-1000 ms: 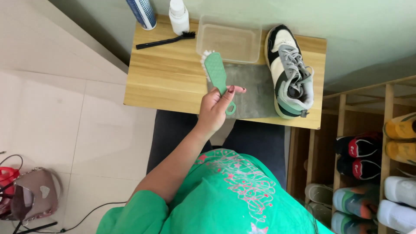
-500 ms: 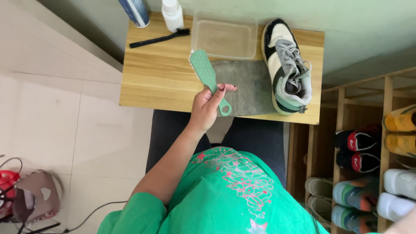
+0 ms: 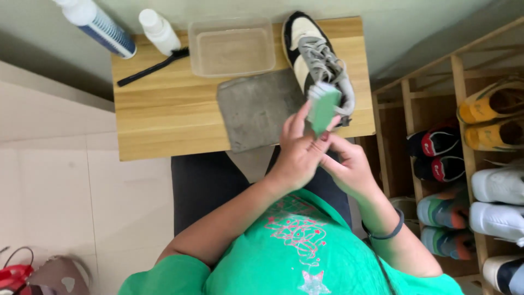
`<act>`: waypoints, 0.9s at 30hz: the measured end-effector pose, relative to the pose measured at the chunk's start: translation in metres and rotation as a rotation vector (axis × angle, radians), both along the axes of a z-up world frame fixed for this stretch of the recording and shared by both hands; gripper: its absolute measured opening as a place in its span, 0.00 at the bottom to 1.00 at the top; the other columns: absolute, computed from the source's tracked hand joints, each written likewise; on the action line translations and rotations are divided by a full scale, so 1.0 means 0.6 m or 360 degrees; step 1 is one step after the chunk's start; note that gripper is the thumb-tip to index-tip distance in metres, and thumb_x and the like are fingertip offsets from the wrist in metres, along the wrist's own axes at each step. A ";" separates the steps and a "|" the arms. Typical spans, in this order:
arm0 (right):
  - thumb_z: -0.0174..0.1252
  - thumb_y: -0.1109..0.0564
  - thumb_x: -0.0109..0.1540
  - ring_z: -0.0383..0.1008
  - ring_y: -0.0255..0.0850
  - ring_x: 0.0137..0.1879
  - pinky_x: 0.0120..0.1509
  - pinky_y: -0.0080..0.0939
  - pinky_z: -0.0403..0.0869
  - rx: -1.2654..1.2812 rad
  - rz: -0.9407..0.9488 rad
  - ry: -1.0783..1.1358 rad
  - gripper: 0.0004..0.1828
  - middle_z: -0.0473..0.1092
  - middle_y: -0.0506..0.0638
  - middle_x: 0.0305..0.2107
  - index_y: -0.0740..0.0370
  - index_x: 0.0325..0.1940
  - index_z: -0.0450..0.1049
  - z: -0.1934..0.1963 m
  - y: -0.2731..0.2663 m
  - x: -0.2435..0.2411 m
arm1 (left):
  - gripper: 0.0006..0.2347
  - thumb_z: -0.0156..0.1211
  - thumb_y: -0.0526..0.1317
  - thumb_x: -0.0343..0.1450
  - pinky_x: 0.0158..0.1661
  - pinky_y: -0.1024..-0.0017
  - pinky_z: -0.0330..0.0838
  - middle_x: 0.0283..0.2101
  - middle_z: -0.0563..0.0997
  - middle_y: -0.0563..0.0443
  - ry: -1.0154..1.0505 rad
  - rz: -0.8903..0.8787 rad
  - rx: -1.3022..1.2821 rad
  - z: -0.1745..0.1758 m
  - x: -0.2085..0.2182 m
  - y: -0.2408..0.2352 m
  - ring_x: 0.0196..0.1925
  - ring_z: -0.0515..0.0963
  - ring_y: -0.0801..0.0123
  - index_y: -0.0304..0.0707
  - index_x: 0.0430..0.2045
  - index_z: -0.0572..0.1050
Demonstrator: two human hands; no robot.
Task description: The person cleans a white and black sneaker using a green brush. They scrub the toe box, sides, and tongue of the shoe, then wipe the surface with a gray cloth. The person also dips the brush into a container of water and scrubs the interior lining of the shoe.
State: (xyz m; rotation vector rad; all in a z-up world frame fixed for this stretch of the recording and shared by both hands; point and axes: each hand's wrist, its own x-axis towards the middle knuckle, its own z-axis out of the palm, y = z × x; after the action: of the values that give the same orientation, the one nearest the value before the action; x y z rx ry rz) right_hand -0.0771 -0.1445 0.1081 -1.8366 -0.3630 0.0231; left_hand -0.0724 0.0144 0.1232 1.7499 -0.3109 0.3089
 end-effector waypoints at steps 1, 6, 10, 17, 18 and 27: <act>0.68 0.60 0.60 0.71 0.30 0.43 0.54 0.45 0.73 -0.0001 -0.0010 0.0001 0.09 0.79 0.50 0.33 0.60 0.44 0.81 0.003 -0.002 -0.004 | 0.16 0.49 0.47 0.80 0.67 0.37 0.56 0.68 0.64 0.26 0.0001 -0.0010 -0.0001 0.001 -0.002 -0.006 0.64 0.65 0.23 0.35 0.53 0.78; 0.60 0.60 0.68 0.67 0.32 0.42 0.50 0.45 0.72 0.0084 -0.0368 0.0093 0.07 0.73 0.52 0.28 0.65 0.48 0.79 -0.041 -0.069 -0.016 | 0.22 0.56 0.61 0.71 0.64 0.34 0.53 0.72 0.56 0.32 0.0110 -0.0188 0.0441 -0.015 0.012 -0.020 0.71 0.58 0.28 0.44 0.45 0.79; 0.49 0.55 0.76 0.64 0.33 0.37 0.46 0.34 0.62 0.0190 -0.0662 0.0161 0.13 0.68 0.49 0.23 0.65 0.55 0.75 -0.028 -0.107 0.003 | 0.26 0.60 0.59 0.71 0.64 0.38 0.52 0.71 0.56 0.36 0.0087 -0.0109 0.0634 -0.036 0.041 -0.016 0.72 0.56 0.36 0.50 0.62 0.71; 0.52 0.62 0.73 0.62 0.31 0.25 0.34 0.32 0.62 0.0069 -0.0801 0.0197 0.09 0.64 0.47 0.15 0.62 0.46 0.79 -0.076 -0.127 0.025 | 0.25 0.78 0.46 0.63 0.59 0.33 0.56 0.71 0.49 0.32 0.0172 0.0031 0.0787 -0.057 0.077 -0.052 0.72 0.52 0.31 0.48 0.53 0.73; 0.51 0.62 0.73 0.60 0.29 0.24 0.32 0.29 0.61 0.0149 -0.0866 0.0213 0.09 0.62 0.45 0.14 0.62 0.47 0.78 -0.066 -0.122 0.023 | 0.24 0.79 0.45 0.62 0.58 0.31 0.57 0.71 0.48 0.30 0.0193 0.0065 0.0757 -0.058 0.081 -0.055 0.72 0.53 0.28 0.48 0.50 0.74; 0.51 0.62 0.73 0.60 0.31 0.21 0.27 0.29 0.60 0.0204 -0.0866 0.0196 0.10 0.61 0.47 0.13 0.63 0.48 0.79 -0.078 -0.141 0.022 | 0.18 0.87 0.39 0.46 0.63 0.40 0.60 0.67 0.57 0.34 -0.0439 0.0315 0.0780 -0.083 0.135 -0.029 0.69 0.60 0.32 0.52 0.23 0.82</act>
State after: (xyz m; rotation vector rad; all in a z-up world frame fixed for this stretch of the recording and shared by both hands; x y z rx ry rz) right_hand -0.0639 -0.2291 0.0610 -1.7438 0.2231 -0.2553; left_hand 0.0085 -0.0032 0.0732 2.2298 -0.4394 0.6636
